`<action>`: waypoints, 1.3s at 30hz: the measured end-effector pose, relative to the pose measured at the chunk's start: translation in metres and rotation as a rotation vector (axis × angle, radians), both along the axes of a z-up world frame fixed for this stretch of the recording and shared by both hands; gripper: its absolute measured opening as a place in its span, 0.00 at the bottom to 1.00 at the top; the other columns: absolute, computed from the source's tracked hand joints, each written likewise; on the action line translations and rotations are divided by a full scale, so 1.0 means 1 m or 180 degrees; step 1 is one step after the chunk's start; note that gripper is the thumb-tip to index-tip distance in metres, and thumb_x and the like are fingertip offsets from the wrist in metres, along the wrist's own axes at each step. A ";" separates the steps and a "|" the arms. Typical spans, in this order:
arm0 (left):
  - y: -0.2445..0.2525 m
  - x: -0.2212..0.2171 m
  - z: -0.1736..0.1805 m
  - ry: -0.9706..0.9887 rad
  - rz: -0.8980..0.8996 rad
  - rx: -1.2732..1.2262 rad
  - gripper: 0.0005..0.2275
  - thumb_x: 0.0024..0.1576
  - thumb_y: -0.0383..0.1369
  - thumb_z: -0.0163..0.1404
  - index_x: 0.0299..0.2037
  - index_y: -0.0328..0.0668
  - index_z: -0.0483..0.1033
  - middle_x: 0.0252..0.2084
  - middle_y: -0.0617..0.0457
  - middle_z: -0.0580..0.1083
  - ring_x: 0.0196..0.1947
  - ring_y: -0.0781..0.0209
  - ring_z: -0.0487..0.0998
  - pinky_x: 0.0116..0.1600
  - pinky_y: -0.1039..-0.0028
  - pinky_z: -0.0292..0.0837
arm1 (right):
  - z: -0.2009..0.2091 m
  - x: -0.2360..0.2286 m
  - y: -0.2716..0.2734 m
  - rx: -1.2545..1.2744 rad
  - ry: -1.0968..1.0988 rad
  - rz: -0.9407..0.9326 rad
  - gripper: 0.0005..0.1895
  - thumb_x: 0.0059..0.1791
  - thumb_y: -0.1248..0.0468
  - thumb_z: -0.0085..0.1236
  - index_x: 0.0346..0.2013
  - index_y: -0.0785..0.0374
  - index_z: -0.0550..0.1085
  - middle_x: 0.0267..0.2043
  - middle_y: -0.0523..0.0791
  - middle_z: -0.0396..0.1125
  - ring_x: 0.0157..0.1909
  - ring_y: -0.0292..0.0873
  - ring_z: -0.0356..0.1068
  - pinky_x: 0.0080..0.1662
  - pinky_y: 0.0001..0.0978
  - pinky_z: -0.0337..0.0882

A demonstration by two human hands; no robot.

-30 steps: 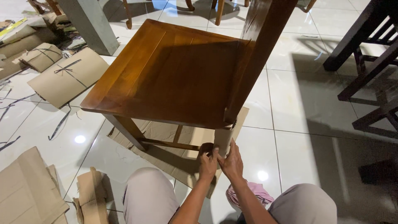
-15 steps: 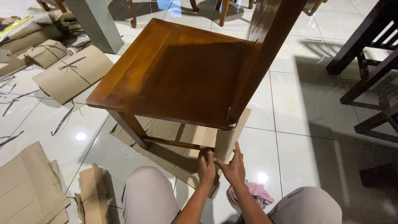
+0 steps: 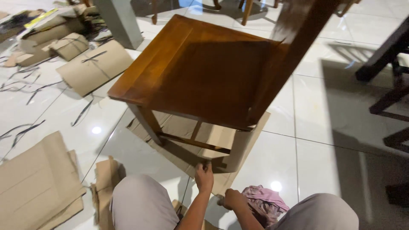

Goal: Wrapping a wooden chair leg with protective cardboard and securing it with plastic ties.

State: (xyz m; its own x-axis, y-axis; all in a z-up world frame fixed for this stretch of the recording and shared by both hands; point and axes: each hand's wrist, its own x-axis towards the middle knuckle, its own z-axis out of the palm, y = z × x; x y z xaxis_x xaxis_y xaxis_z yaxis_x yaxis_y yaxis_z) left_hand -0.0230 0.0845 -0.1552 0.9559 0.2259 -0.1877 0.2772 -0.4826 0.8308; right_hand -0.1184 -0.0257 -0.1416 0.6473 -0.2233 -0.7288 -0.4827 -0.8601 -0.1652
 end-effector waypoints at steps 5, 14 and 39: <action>0.042 -0.007 0.017 -0.0117 0.0139 -0.0246 0.11 0.59 0.41 0.51 0.42 0.43 0.77 0.37 0.51 0.80 0.36 0.52 0.80 0.45 0.64 0.75 | 0.007 0.026 0.036 0.0200 -0.0181 0.0387 0.25 0.48 0.41 0.63 0.45 0.58 0.77 0.39 0.44 0.76 0.42 0.45 0.76 0.45 0.39 0.73; 0.128 -0.029 0.032 -0.0012 0.0600 -0.0291 0.09 0.59 0.38 0.50 0.41 0.44 0.79 0.40 0.56 0.79 0.42 0.61 0.79 0.51 0.71 0.74 | -0.002 0.039 0.122 0.0535 -0.0627 0.1038 0.21 0.44 0.43 0.64 0.39 0.55 0.77 0.40 0.43 0.75 0.43 0.47 0.74 0.45 0.40 0.73; 0.339 -0.227 -0.031 -0.0018 0.3053 -0.0070 0.14 0.57 0.42 0.50 0.47 0.47 0.79 0.43 0.55 0.81 0.41 0.54 0.80 0.48 0.68 0.74 | 0.020 -0.059 0.343 0.2046 -0.0884 0.3395 0.21 0.47 0.55 0.54 0.55 0.51 0.73 0.47 0.48 0.75 0.45 0.61 0.73 0.43 0.53 0.70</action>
